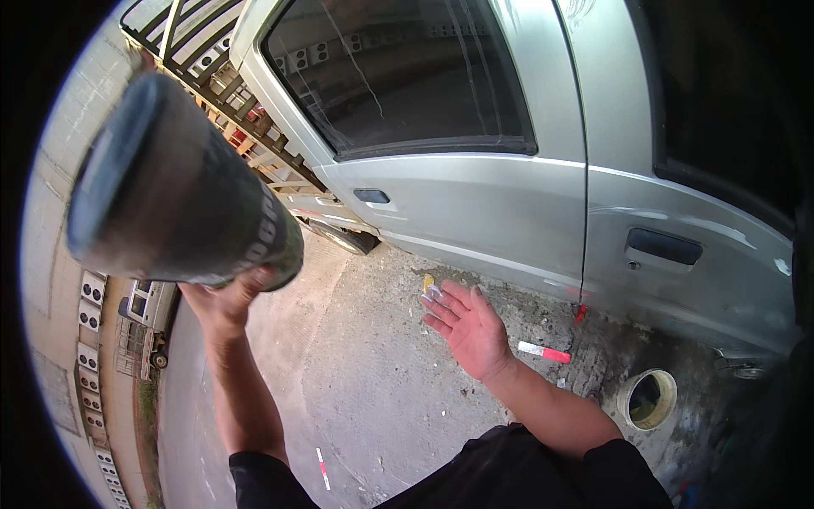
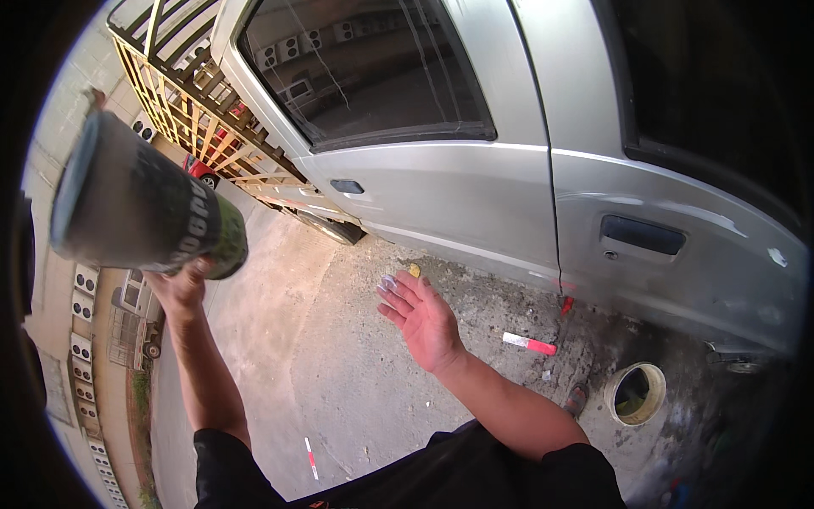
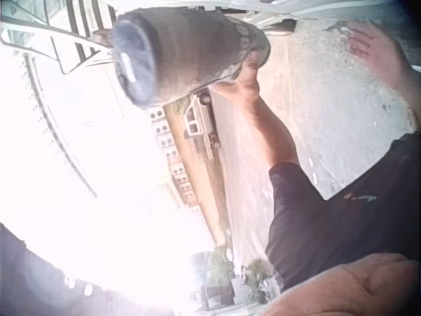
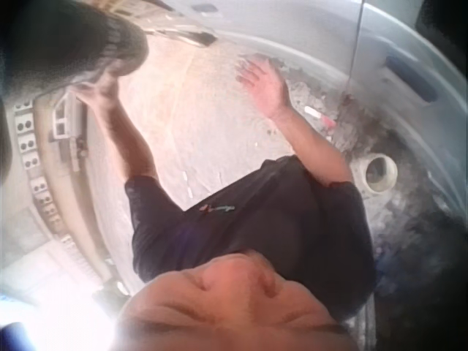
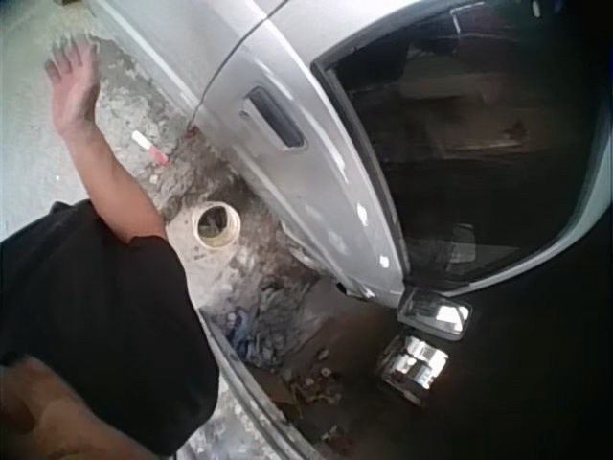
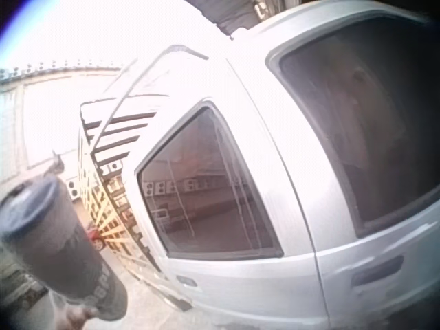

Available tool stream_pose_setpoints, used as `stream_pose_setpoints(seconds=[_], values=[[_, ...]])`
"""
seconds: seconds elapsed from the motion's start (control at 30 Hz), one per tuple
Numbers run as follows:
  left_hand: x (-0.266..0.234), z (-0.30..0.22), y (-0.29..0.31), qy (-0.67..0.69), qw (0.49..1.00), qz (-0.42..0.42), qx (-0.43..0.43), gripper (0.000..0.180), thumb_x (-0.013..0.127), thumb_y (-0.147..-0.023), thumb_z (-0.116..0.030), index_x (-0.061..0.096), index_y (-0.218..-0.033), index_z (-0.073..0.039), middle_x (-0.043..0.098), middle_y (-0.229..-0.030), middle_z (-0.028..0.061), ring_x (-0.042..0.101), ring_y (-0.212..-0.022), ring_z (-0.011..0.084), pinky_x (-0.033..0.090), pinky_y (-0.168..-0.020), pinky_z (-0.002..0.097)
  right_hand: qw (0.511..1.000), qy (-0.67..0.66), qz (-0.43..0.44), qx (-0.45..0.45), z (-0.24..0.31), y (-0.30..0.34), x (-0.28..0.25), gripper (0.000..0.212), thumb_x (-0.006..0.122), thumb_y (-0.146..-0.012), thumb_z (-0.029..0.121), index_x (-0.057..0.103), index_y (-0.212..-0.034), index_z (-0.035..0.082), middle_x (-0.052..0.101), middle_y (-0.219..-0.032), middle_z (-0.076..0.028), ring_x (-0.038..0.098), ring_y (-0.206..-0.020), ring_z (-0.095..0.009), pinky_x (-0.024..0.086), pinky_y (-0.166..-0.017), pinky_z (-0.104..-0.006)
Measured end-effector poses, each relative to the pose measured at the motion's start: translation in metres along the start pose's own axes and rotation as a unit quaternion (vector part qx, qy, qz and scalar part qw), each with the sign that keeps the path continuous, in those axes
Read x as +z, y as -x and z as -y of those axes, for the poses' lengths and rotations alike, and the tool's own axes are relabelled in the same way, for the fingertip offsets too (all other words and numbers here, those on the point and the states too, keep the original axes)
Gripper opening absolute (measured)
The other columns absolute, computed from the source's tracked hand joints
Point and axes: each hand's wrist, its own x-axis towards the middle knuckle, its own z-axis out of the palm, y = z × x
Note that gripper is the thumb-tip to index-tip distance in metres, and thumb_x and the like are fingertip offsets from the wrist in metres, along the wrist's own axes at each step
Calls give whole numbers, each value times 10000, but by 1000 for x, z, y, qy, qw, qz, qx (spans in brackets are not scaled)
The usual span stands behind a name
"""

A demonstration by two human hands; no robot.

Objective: The person applies a liquid from a spray can onto the side of a silver car and wipes it with a cloth. They then use a rotary polisher with a green and yellow pad to buff the car's body panels, including the hood, doors, and rear quarter panel. The person occasionally wipes the surface with a yellow sponge.

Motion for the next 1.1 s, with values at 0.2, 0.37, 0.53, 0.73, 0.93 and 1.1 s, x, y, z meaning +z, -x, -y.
stream_pose_setpoints(seconds=[0.2, 0.37, 0.53, 0.73, 0.93, 1.1], values=[[33, 107, 159, 69, 960, 24, -270, 938, 905, -592, -168, 515, -1420, 38, 656, -1312, 124, 633, -1203, 240, 468, -1085, 402, 959, 73, -243, 128, 17, 44, -48, 811, 467, -1047, 539, 303, -1557, -70, 438, -1546, -240, 432, -1446, -379, 351, -1187, -516], [-52, 92, 71, 140, 986, -50, -73, 837, 998, -634, -304, 593, -1288, 28, 696, -1152, 109, 680, -1019, 227, 554, -901, 357, 993, 53, 63, 82, -26, 10, 18, 719, 442, -1081, 471, 325, -1549, -63, 452, -1541, -216, 437, -1448, -325, 357, -1195, -478], [-7, 79, 66, 249, 965, -14, -80, 841, 980, -644, -319, 581, -1297, 31, 689, -1149, 112, 680, -1021, 237, 563, -893, 366, 994, -38, 84, 55, -40, 4, 86, 753, 445, -1071, 532, 348, -1543, -47, 457, -1545, -192, 409, -1464, -305, 294, -1236, -472], [20, 81, 67, 248, 961, -22, -123, 810, 973, -657, -316, 589, -1276, 37, 692, -1141, 115, 681, -1002, 232, 565, -885, 370, 996, -72, 45, 28, -34, 14, 97, 783, 457, -1061, 549, 332, -1553, -46, 431, -1566, -174, 382, -1479, -282, 245, -1265, -448], [38, 82, 67, 243, 962, -27, -123, 781, 964, -664, -299, 591, -1261, 40, 700, -1110, 111, 685, -977, 226, 561, -885, 364, 993, -116, 9, 23, -34, 14, 94, 749, 446, -1071, 520, 333, -1551, -44, 430, -1564, -166, 366, -1486, -279, 232, -1275, -444], [48, 79, 67, 218, 966, -13, -141, 737, 968, -650, -229, 608, -1236, 35, 709, -1089, 99, 689, -965, 218, 560, -885, 359, 989, -140, -19, 33, -40, 14, 82, 714, 442, -1075, 501, 360, -1539, -34, 441, -1554, -162, 387, -1467, -277, 236, -1275, -441]])
